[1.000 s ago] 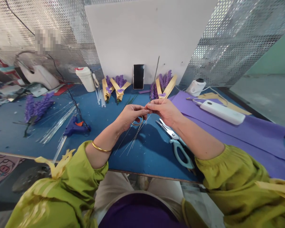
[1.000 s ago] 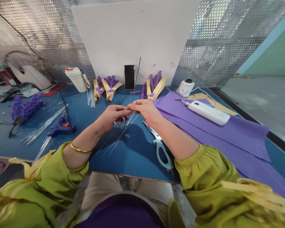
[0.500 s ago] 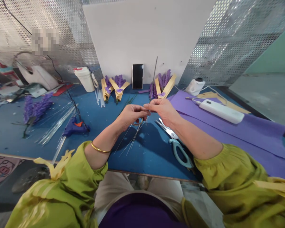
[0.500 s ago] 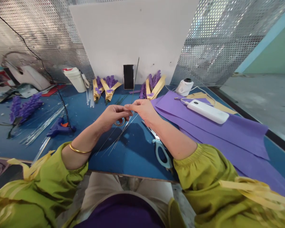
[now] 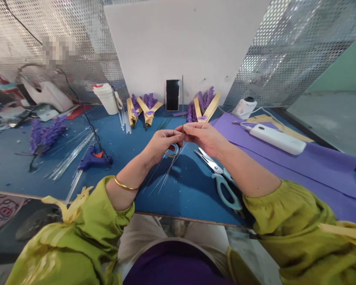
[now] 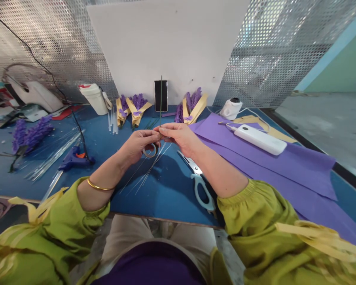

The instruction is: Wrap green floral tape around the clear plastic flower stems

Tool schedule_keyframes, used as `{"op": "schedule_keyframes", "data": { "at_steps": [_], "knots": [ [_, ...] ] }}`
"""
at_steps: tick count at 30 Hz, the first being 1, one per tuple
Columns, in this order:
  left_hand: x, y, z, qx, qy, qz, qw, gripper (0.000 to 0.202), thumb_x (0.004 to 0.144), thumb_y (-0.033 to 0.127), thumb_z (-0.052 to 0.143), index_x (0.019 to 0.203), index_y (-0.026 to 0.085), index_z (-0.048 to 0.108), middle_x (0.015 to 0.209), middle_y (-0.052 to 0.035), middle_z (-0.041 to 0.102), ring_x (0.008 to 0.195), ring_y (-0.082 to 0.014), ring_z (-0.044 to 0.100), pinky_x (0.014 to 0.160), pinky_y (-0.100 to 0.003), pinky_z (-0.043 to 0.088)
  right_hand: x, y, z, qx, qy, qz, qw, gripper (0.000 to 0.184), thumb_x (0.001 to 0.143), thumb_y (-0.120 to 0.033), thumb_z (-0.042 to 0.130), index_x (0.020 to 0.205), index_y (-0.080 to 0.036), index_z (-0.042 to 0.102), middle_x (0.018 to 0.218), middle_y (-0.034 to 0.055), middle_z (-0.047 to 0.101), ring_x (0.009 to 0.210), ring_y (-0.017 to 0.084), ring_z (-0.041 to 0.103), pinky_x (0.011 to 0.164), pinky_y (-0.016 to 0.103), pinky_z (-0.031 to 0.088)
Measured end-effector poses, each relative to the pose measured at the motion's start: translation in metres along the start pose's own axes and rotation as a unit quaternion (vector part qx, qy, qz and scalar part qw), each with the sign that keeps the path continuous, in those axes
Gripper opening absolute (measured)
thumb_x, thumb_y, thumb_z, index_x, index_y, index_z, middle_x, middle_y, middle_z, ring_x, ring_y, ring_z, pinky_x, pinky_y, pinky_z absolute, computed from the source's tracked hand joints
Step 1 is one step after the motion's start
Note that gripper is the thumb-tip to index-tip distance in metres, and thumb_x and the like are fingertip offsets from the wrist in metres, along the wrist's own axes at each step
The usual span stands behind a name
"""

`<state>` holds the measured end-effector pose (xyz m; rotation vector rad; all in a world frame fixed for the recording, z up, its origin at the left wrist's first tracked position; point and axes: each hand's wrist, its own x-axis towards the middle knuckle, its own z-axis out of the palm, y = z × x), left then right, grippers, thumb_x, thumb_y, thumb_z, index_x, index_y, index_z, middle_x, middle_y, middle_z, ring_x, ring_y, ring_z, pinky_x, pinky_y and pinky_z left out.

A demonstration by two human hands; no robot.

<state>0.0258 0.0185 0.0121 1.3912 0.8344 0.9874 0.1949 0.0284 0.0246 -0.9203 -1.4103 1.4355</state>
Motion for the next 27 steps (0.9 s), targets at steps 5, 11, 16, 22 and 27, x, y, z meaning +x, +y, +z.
{"op": "schedule_keyframes", "data": {
  "at_steps": [5,11,16,22,27],
  "knots": [
    [-0.0009,0.0019,0.0015,-0.021,-0.003,-0.015,1.000,0.027,0.068,0.039,0.074,0.066,0.014,0.064,0.064,-0.0008,0.061,0.055,-0.0065,0.052,0.050,-0.019,0.037,0.0010,0.0011,0.0003,0.052,0.010,-0.013,0.998,0.016,0.060,-0.030,0.081,0.069,-0.019,0.073,0.074,0.0023,0.069,0.071,0.013,0.059,0.071,0.029,0.047],
    [-0.0013,0.0017,0.0032,-0.028,-0.020,-0.021,0.999,0.030,0.067,0.041,0.075,0.070,0.013,0.065,0.064,-0.0012,0.062,0.055,-0.0066,0.052,0.050,-0.019,0.037,-0.0008,-0.0003,0.0004,0.061,-0.036,0.001,0.997,0.019,0.067,-0.033,0.077,0.078,-0.018,0.074,0.075,0.0027,0.069,0.065,0.012,0.057,0.068,0.030,0.047],
    [-0.0027,0.0037,0.0021,-0.032,-0.031,-0.031,0.999,0.027,0.068,0.038,0.075,0.068,0.013,0.064,0.063,-0.0008,0.062,0.054,-0.0063,0.052,0.049,-0.019,0.035,-0.0008,-0.0022,-0.0007,0.043,-0.023,-0.006,0.999,0.016,0.064,-0.031,0.078,0.064,-0.016,0.071,0.068,0.0025,0.066,0.063,0.012,0.056,0.065,0.029,0.045],
    [-0.0029,0.0056,0.0007,0.006,-0.043,-0.048,0.998,0.024,0.067,0.035,0.075,0.076,0.013,0.069,0.064,-0.0019,0.064,0.054,-0.0078,0.053,0.047,-0.019,0.035,0.0005,-0.0015,-0.0031,-0.023,0.021,-0.035,0.999,0.026,0.062,-0.033,0.079,0.053,-0.016,0.061,0.057,-0.0008,0.056,0.058,0.010,0.047,0.060,0.028,0.037],
    [-0.0029,0.0046,0.0013,0.052,-0.038,-0.028,0.998,0.023,0.069,0.035,0.071,0.077,0.013,0.070,0.065,-0.0026,0.064,0.056,-0.0081,0.053,0.050,-0.020,0.037,0.0010,0.0013,0.0008,-0.067,0.052,-0.043,0.995,0.032,0.062,-0.034,0.078,0.050,-0.017,0.054,0.051,-0.0031,0.049,0.056,0.010,0.043,0.059,0.028,0.032]
  ]
}}
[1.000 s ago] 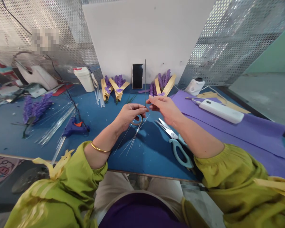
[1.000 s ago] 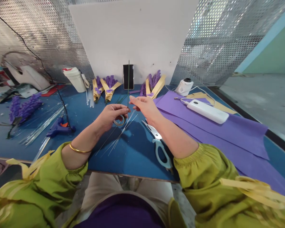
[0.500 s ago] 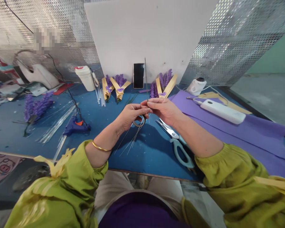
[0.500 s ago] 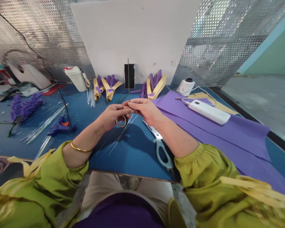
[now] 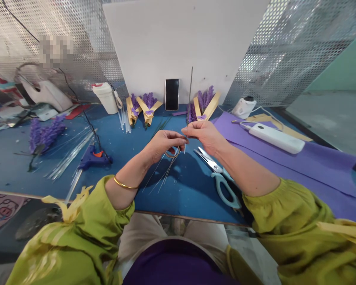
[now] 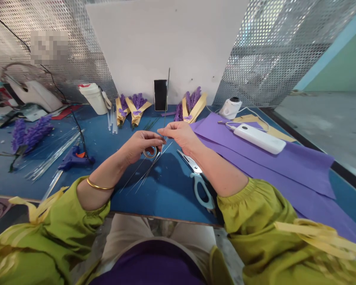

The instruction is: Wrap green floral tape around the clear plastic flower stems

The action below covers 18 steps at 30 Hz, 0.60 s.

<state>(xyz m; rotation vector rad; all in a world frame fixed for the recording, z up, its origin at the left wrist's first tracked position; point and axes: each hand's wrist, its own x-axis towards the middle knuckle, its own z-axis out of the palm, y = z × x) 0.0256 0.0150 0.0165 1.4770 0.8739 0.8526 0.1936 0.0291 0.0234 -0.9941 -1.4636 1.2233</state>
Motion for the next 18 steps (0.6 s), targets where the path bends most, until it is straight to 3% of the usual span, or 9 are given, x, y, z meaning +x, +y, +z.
{"op": "schedule_keyframes", "data": {
  "at_steps": [6,9,14,18],
  "knots": [
    [0.0003,0.0004,0.0014,0.041,0.010,-0.007,0.999,0.020,0.070,0.031,0.069,0.077,0.012,0.071,0.064,-0.0024,0.064,0.055,-0.0080,0.052,0.051,-0.021,0.038,-0.0009,0.0016,0.0031,-0.069,0.058,-0.013,0.996,0.042,0.063,-0.033,0.078,0.048,-0.019,0.042,0.048,-0.0061,0.038,0.053,0.009,0.036,0.057,0.028,0.029],
    [0.0012,-0.0007,0.0023,0.041,0.025,-0.002,0.999,0.020,0.070,0.030,0.069,0.078,0.012,0.071,0.064,-0.0026,0.064,0.057,-0.0089,0.053,0.052,-0.021,0.039,-0.0006,0.0013,0.0005,-0.072,0.060,-0.027,0.995,0.038,0.066,-0.039,0.077,0.051,-0.018,0.049,0.053,-0.0046,0.043,0.056,0.010,0.040,0.059,0.029,0.032],
    [0.0033,-0.0040,0.0007,-0.033,0.047,0.024,0.998,0.023,0.070,0.035,0.071,0.076,0.013,0.070,0.065,-0.0013,0.063,0.058,-0.0079,0.054,0.052,-0.020,0.038,0.0003,0.0012,-0.0022,-0.005,0.014,0.007,1.000,0.030,0.068,-0.047,0.075,0.065,-0.019,0.065,0.063,0.0001,0.058,0.065,0.013,0.052,0.068,0.031,0.041],
    [0.0027,-0.0030,0.0004,-0.053,0.036,0.020,0.998,0.024,0.069,0.037,0.073,0.071,0.014,0.068,0.065,-0.0010,0.063,0.056,-0.0071,0.052,0.051,-0.020,0.037,-0.0009,0.0000,-0.0003,0.063,-0.055,0.026,0.996,0.022,0.064,-0.037,0.078,0.073,-0.018,0.072,0.073,0.0029,0.067,0.070,0.014,0.058,0.072,0.031,0.045]
  ]
}}
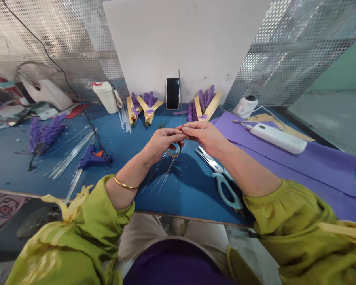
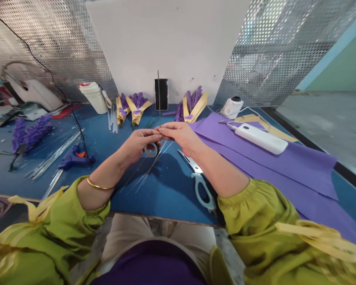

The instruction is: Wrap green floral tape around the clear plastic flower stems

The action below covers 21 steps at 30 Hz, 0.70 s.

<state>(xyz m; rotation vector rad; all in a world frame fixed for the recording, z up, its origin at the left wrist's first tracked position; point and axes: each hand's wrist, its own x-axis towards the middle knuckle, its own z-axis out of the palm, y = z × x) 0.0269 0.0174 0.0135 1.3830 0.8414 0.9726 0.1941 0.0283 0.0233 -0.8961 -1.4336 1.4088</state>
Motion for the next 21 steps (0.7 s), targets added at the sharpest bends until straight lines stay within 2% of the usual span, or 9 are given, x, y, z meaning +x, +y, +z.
{"op": "schedule_keyframes", "data": {
  "at_steps": [3,6,12,15,21],
  "knots": [
    [-0.0012,0.0020,0.0009,0.001,-0.002,-0.018,1.000,0.027,0.068,0.039,0.074,0.072,0.014,0.069,0.065,-0.0011,0.063,0.056,-0.0076,0.052,0.050,-0.020,0.036,-0.0010,-0.0020,0.0013,0.022,0.021,-0.011,0.999,0.017,0.060,-0.030,0.081,0.066,-0.017,0.070,0.072,0.0022,0.067,0.067,0.013,0.057,0.069,0.029,0.046],
    [-0.0016,0.0029,0.0013,-0.009,-0.007,-0.025,1.000,0.028,0.066,0.040,0.076,0.071,0.013,0.068,0.065,-0.0008,0.062,0.055,-0.0068,0.051,0.049,-0.020,0.035,-0.0020,-0.0042,0.0016,0.025,0.000,-0.017,1.000,0.017,0.062,-0.030,0.080,0.063,-0.017,0.069,0.070,0.0016,0.066,0.065,0.012,0.056,0.066,0.028,0.046],
    [-0.0018,0.0025,0.0023,-0.026,-0.011,-0.029,0.999,0.028,0.065,0.038,0.077,0.073,0.013,0.068,0.065,-0.0006,0.062,0.052,-0.0054,0.050,0.049,-0.020,0.036,-0.0020,-0.0041,-0.0007,0.031,-0.037,0.007,0.999,0.021,0.066,-0.035,0.077,0.078,-0.018,0.073,0.076,0.0028,0.069,0.069,0.013,0.059,0.070,0.030,0.047],
    [-0.0024,0.0036,0.0015,-0.031,-0.027,-0.043,0.998,0.027,0.066,0.038,0.077,0.074,0.013,0.068,0.065,-0.0001,0.062,0.052,-0.0056,0.051,0.048,-0.020,0.036,-0.0013,-0.0043,-0.0018,0.030,-0.018,0.012,0.999,0.018,0.062,-0.032,0.079,0.067,-0.017,0.070,0.071,0.0020,0.067,0.064,0.011,0.056,0.068,0.028,0.045],
    [-0.0033,0.0070,-0.0030,-0.005,-0.064,-0.065,0.996,0.023,0.067,0.034,0.075,0.073,0.013,0.067,0.066,-0.0013,0.063,0.054,-0.0067,0.053,0.049,-0.020,0.037,-0.0022,-0.0064,0.0013,0.014,0.008,0.013,1.000,0.028,0.058,-0.035,0.081,0.053,-0.017,0.060,0.058,0.0002,0.060,0.057,0.010,0.049,0.059,0.027,0.040]
  ]
}}
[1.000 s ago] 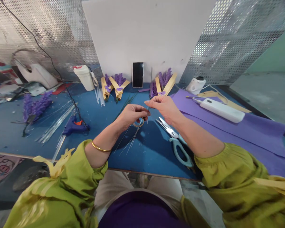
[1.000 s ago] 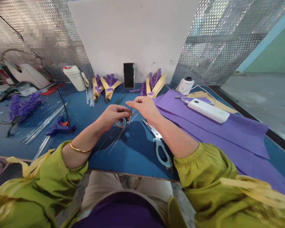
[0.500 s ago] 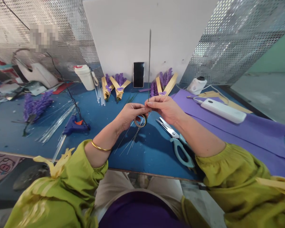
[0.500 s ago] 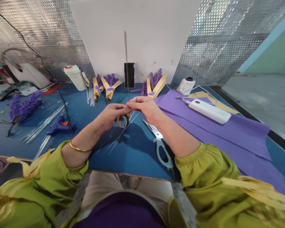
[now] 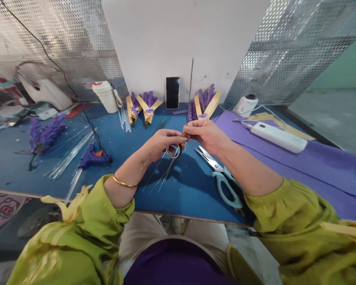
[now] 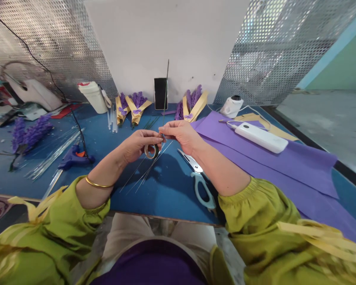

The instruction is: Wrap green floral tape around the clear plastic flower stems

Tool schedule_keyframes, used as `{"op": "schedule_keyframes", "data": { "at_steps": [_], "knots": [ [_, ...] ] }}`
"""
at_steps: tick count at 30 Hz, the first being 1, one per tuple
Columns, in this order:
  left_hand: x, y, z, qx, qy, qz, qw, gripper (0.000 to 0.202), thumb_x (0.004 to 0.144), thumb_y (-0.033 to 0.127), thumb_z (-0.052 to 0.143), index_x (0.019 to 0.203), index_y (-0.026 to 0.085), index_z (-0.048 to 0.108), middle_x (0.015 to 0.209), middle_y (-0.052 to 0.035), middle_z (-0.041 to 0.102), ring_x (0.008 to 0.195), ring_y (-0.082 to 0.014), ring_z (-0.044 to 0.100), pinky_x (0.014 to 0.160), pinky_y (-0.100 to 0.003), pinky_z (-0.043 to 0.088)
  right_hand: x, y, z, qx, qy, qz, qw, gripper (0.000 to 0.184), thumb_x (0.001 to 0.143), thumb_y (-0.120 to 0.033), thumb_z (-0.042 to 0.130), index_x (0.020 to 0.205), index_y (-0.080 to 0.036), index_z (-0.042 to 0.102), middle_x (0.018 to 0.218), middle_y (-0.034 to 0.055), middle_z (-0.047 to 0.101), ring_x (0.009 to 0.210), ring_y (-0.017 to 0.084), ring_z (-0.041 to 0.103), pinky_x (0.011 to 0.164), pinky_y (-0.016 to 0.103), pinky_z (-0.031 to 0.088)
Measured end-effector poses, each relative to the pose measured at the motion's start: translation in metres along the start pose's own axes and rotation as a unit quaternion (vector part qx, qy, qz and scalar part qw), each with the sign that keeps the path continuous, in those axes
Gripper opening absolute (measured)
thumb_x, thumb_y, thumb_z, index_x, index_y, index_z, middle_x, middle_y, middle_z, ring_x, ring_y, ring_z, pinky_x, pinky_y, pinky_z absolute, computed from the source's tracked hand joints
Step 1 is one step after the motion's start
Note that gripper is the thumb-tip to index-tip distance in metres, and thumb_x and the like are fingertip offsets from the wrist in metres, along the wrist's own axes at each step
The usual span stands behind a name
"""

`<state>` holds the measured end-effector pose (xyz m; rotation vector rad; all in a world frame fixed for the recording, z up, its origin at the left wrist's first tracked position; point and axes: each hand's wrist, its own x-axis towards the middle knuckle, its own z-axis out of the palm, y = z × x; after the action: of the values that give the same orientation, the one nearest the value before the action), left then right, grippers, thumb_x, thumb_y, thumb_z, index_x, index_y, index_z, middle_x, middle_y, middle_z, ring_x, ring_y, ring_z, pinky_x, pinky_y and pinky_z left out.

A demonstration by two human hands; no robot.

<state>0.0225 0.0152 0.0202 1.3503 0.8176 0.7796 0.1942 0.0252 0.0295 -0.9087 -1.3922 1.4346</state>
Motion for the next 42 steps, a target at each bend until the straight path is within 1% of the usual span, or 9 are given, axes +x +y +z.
{"op": "schedule_keyframes", "data": {
  "at_steps": [5,11,14,16,18,21,27,32,42],
  "knots": [
    [-0.0001,-0.0012,0.0001,0.039,0.010,0.021,0.999,0.021,0.069,0.032,0.072,0.078,0.014,0.070,0.069,-0.0020,0.065,0.061,-0.0087,0.056,0.052,-0.020,0.037,-0.0001,0.0024,0.0029,-0.045,0.016,-0.029,0.998,0.028,0.062,-0.033,0.077,0.052,-0.017,0.056,0.053,-0.0017,0.055,0.056,0.010,0.047,0.059,0.027,0.038],
    [0.0001,-0.0021,0.0021,0.102,0.034,0.029,0.994,0.019,0.072,0.030,0.067,0.080,0.014,0.072,0.067,-0.0023,0.064,0.062,-0.0094,0.056,0.052,-0.020,0.036,0.0015,0.0086,0.0054,-0.105,0.087,-0.050,0.989,0.033,0.062,-0.028,0.076,0.049,-0.018,0.047,0.051,-0.0046,0.048,0.055,0.010,0.044,0.058,0.028,0.035],
    [0.0010,-0.0028,0.0033,0.092,0.046,0.030,0.994,0.020,0.070,0.031,0.069,0.079,0.013,0.071,0.067,-0.0022,0.064,0.062,-0.0092,0.055,0.052,-0.020,0.035,0.0021,0.0095,0.0045,-0.121,0.101,-0.070,0.985,0.032,0.064,-0.030,0.076,0.050,-0.018,0.050,0.051,-0.0052,0.045,0.055,0.009,0.041,0.058,0.027,0.035],
    [0.0020,-0.0034,0.0040,0.059,0.057,0.033,0.996,0.022,0.068,0.033,0.073,0.077,0.013,0.070,0.067,-0.0017,0.064,0.061,-0.0087,0.055,0.053,-0.020,0.036,0.0019,0.0085,0.0031,-0.107,0.082,-0.072,0.988,0.026,0.065,-0.034,0.076,0.056,-0.018,0.058,0.057,-0.0037,0.051,0.058,0.009,0.045,0.060,0.027,0.038],
    [0.0029,-0.0039,0.0042,0.019,0.066,0.036,0.997,0.025,0.066,0.036,0.075,0.074,0.013,0.069,0.067,-0.0011,0.063,0.060,-0.0083,0.054,0.054,-0.021,0.038,0.0015,0.0068,0.0018,-0.075,0.040,-0.055,0.995,0.022,0.067,-0.039,0.075,0.067,-0.019,0.067,0.067,-0.0006,0.061,0.063,0.011,0.052,0.065,0.028,0.042],
    [0.0034,-0.0043,0.0043,-0.024,0.070,0.038,0.997,0.026,0.065,0.038,0.076,0.071,0.014,0.067,0.068,-0.0009,0.062,0.059,-0.0077,0.053,0.053,-0.021,0.038,0.0007,0.0051,0.0008,-0.025,-0.011,-0.024,0.999,0.024,0.066,-0.038,0.077,0.081,-0.019,0.073,0.080,0.0028,0.069,0.070,0.013,0.059,0.071,0.029,0.047],
    [0.0018,-0.0035,0.0052,-0.019,0.061,0.018,0.998,0.031,0.064,0.039,0.078,0.077,0.013,0.070,0.068,-0.0022,0.062,0.058,-0.0076,0.052,0.047,-0.019,0.033,0.0013,0.0060,-0.0001,0.020,-0.008,-0.014,1.000,0.020,0.062,-0.033,0.079,0.063,-0.018,0.067,0.070,0.0019,0.067,0.065,0.012,0.057,0.067,0.029,0.046],
    [0.0020,-0.0030,0.0033,0.019,0.065,0.022,0.997,0.030,0.066,0.041,0.075,0.077,0.013,0.072,0.068,-0.0036,0.065,0.057,-0.0083,0.052,0.044,-0.020,0.028,0.0021,0.0056,-0.0008,-0.048,0.018,-0.046,0.998,0.027,0.063,-0.036,0.078,0.056,-0.017,0.061,0.058,-0.0006,0.058,0.059,0.011,0.049,0.063,0.028,0.040],
    [0.0001,-0.0017,0.0056,0.086,0.076,0.032,0.993,0.023,0.071,0.034,0.068,0.079,0.014,0.073,0.068,-0.0030,0.066,0.059,-0.0092,0.054,0.045,-0.020,0.028,0.0014,0.0084,0.0056,-0.137,0.098,-0.069,0.983,0.032,0.063,-0.034,0.076,0.051,-0.019,0.051,0.052,-0.0045,0.045,0.056,0.010,0.041,0.059,0.029,0.033]
  ]
}}
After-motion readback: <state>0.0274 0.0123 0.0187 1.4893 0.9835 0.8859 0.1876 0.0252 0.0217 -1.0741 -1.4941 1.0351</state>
